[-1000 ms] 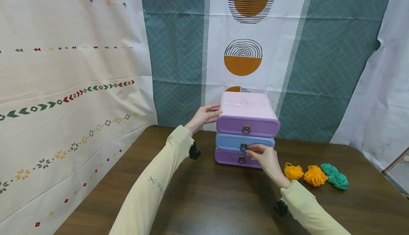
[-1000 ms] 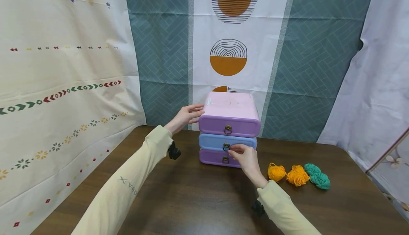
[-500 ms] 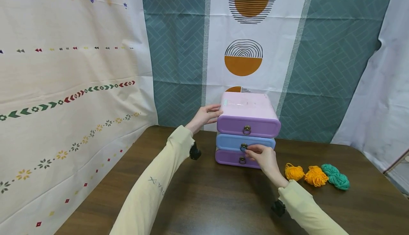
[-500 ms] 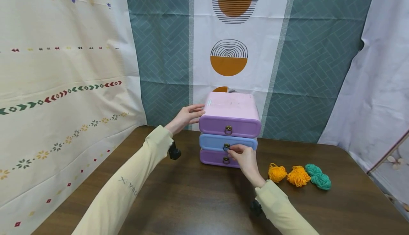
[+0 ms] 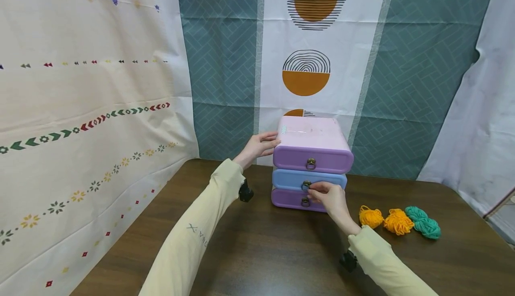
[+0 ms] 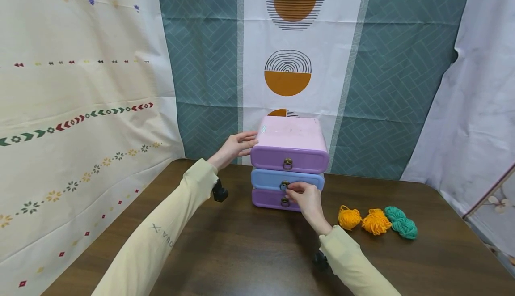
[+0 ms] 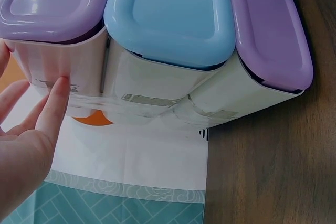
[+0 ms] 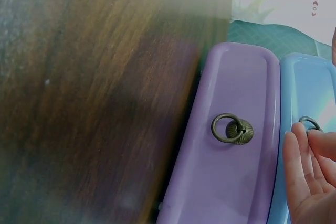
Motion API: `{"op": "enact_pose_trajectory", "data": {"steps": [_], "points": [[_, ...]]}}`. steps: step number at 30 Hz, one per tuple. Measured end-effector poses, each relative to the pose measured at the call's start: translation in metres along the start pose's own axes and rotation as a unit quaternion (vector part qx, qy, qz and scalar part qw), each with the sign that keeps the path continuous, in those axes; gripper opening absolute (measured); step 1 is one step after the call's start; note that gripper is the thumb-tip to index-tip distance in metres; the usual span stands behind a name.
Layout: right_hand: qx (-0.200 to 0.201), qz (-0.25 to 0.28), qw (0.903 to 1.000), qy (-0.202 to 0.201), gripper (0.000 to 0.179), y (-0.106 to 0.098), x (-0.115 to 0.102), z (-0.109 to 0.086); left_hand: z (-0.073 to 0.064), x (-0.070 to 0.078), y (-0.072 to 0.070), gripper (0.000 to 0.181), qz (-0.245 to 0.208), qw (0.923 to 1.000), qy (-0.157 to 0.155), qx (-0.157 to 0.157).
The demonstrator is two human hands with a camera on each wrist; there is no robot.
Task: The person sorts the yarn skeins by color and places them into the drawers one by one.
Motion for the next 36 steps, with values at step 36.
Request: {"op": "enact_pose_trajectory", "data": {"steps": [36], "points": [[-0.006,0.007,0.9999,-0.007,0.011,0.001,-0.003,0.000,0.001,-0.002,-0.001,0.048,0.004,1.0000,-0.001,0.008]]}}
Point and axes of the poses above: each hand's wrist, its own z-axis towards the middle knuckle, its own y-axis out of the palm, x = y × z, the point moved 4 cm from there along z, towards the middle knuckle, and after that the axes turned 8 degrees about -x, right-handed, at the moved point
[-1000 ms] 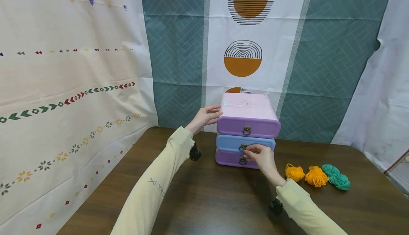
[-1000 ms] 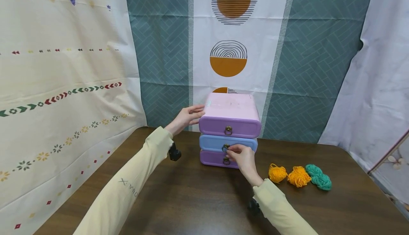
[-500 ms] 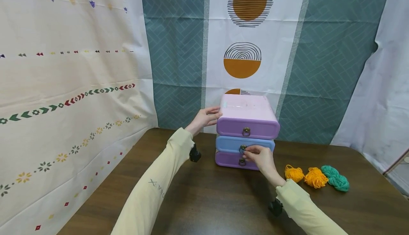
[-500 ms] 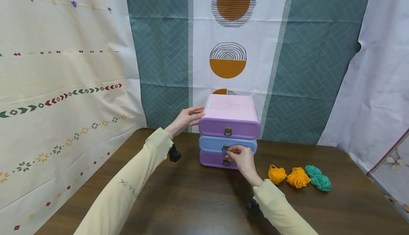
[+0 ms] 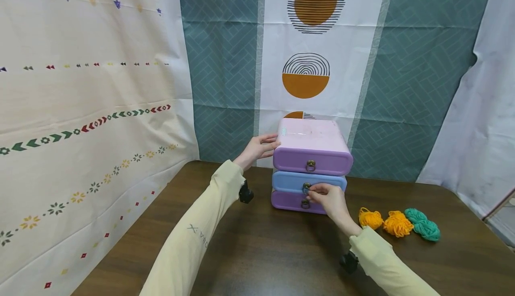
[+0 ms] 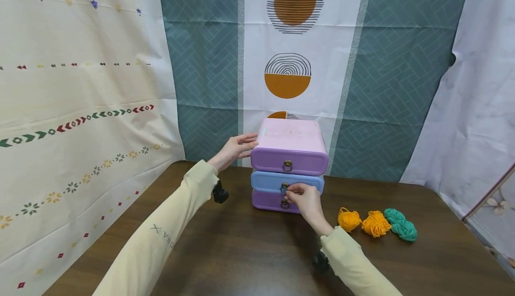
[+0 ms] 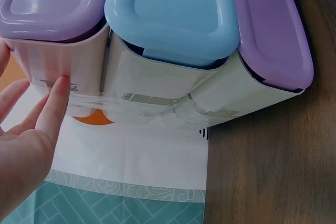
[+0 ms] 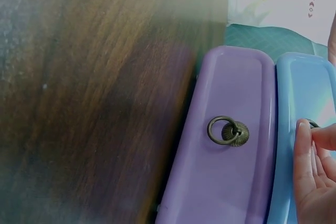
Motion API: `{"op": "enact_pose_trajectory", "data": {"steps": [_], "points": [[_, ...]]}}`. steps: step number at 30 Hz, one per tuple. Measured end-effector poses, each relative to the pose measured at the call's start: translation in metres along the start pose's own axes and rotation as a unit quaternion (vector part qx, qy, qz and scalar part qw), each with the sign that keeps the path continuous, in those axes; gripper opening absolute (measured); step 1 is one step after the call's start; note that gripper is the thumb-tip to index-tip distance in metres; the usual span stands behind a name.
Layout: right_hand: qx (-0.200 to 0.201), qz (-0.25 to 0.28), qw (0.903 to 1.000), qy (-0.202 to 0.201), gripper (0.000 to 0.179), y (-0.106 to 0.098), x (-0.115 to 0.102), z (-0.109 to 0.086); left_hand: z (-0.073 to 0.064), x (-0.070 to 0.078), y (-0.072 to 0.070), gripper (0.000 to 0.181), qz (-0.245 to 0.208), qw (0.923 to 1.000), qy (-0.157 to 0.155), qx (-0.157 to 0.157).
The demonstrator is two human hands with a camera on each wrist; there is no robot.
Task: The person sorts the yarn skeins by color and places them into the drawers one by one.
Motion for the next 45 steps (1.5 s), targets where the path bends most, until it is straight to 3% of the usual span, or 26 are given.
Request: {"op": "enact_pose_trajectory", "data": {"steps": [20,27,32,45], "points": [[-0.020,-0.011,0.9997,0.009,0.012,-0.004,-0.005,-0.014,-0.001,0.001,0.001,0.048,0.006,1.0000,0.002,-0.004],[-0.033,0.007,0.9993,0.013,0.010,-0.003,-0.025,-0.026,-0.002,0.000,0.001,0.048,0.014,0.9999,0.002,-0.003],[-0.030,0.015,0.9993,0.019,0.011,-0.004,-0.008,-0.024,-0.001,0.001,0.000,0.048,0.006,1.0000,0.001,-0.001],[-0.046,0.014,0.9986,0.022,0.011,-0.001,-0.012,-0.035,-0.003,0.002,0.001,0.048,0.007,1.0000,0.003,-0.002]]}}
Point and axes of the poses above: each hand's wrist, its own z-axis towards the middle knuckle, its own y-axis out of the palm, x = y × z, the point moved 4 cm from there along z, towards the middle knuckle, and after that the axes turned 8 degrees about -x, right-handed, at the moved point
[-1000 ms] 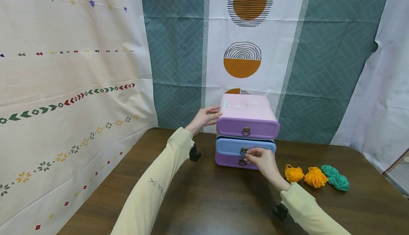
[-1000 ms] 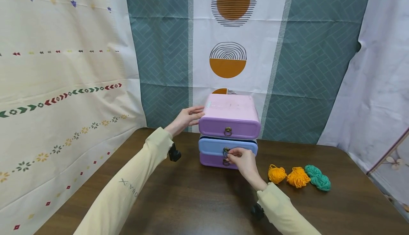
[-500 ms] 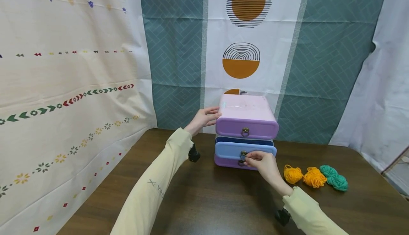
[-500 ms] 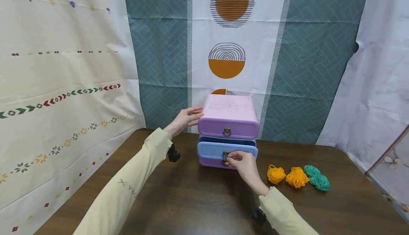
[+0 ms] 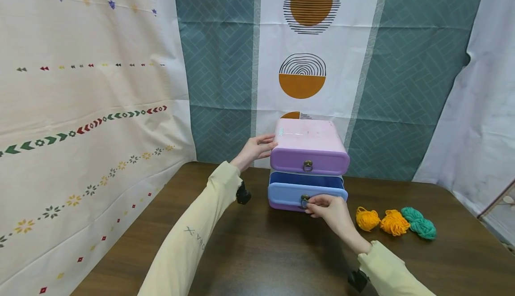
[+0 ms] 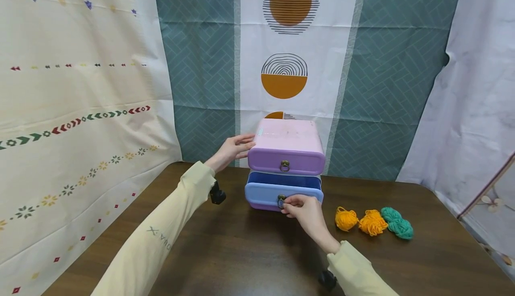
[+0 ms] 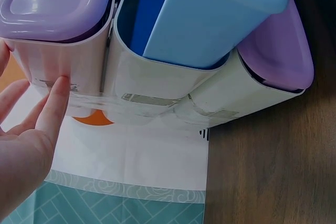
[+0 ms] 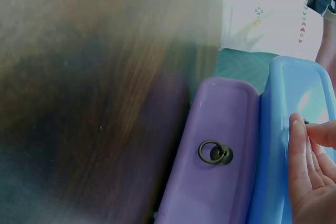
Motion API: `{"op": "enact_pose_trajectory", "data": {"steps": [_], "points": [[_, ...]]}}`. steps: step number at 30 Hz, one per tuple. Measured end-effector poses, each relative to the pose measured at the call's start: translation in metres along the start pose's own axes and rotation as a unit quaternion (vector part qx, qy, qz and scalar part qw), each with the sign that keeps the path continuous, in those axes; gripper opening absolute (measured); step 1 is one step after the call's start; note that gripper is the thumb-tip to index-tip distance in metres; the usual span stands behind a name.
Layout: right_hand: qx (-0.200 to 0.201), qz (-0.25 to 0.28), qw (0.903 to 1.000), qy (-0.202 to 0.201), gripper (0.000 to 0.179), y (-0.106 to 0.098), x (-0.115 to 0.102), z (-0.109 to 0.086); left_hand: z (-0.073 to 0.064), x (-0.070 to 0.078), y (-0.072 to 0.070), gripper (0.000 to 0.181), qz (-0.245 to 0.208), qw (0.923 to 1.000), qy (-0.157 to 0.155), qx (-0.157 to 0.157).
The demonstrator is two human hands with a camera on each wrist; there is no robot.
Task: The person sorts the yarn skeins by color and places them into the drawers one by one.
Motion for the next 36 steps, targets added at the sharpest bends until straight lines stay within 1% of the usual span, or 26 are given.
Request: {"op": "enact_pose_trajectory", "data": {"steps": [9,16,26,33,36], "points": [[-0.005,0.002,0.9999,0.009,0.014,0.001,-0.002,-0.005,0.000,-0.001,0.000,0.048,-0.009,1.0000,0.004,0.000],[-0.011,0.002,0.9999,0.012,0.014,0.001,-0.003,-0.010,0.002,-0.002,0.001,0.049,-0.025,0.9996,0.003,-0.012],[-0.031,-0.003,0.9995,0.004,0.017,0.001,-0.008,-0.015,0.001,0.000,0.000,0.049,-0.015,0.9998,0.002,-0.012],[-0.034,-0.007,0.9994,0.007,0.018,0.001,-0.008,-0.017,0.001,0.001,0.000,0.051,-0.015,0.9998,-0.001,-0.016],[-0.037,-0.009,0.9992,0.011,0.017,0.001,-0.007,-0.018,0.001,0.000,0.001,0.050,-0.014,0.9998,-0.001,-0.013]]}}
Point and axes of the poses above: each hand's wrist, its own z-axis towards the middle knuckle, its own y-axis out of the palm, x = y × z, the point moved 4 cm from there along z, towards the middle knuckle, and after that the axes turned 8 degrees about -x, right-handed, at the moved point
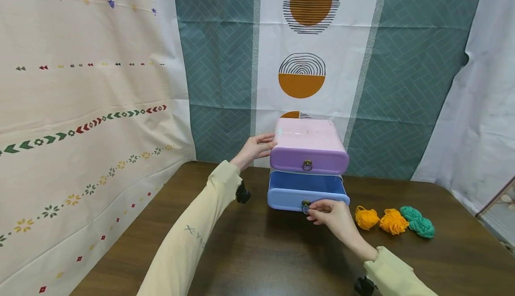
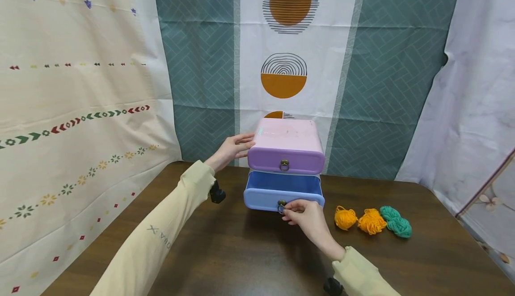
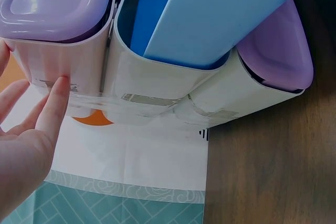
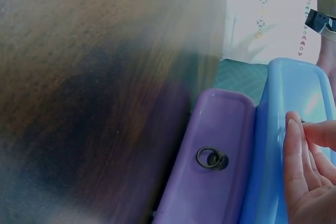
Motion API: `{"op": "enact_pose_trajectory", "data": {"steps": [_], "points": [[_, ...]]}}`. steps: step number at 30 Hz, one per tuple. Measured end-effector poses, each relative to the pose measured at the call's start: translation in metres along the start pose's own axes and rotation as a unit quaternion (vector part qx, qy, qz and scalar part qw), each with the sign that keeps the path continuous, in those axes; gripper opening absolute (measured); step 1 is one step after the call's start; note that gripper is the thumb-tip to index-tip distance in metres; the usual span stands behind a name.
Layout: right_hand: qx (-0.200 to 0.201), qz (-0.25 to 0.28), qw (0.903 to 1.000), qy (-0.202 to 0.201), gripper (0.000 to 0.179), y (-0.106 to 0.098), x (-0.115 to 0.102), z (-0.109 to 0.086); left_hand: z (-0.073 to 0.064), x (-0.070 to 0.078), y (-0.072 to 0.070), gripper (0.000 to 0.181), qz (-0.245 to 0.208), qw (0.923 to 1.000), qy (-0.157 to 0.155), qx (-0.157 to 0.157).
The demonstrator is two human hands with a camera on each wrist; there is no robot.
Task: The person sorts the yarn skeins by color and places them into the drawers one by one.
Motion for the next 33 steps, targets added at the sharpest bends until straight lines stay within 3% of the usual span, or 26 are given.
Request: {"op": "enact_pose_trajectory", "data": {"steps": [20,33], "points": [[0.013,-0.004,0.9998,0.012,0.018,0.000,0.005,-0.002,0.001,-0.003,-0.001,0.049,-0.005,1.0000,0.003,0.007],[0.013,-0.002,0.9995,0.030,0.024,-0.010,0.008,-0.006,0.002,-0.002,-0.001,0.050,-0.004,1.0000,0.000,0.008]]}}
Point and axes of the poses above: each hand's wrist, its own z-axis towards the middle knuckle, its own y-axis out of the palm, x = y × z, the point moved 4 cm from there along z, towards the middle knuckle, and after that the axes turned 8 degrees about -x, right-handed, at the moved point
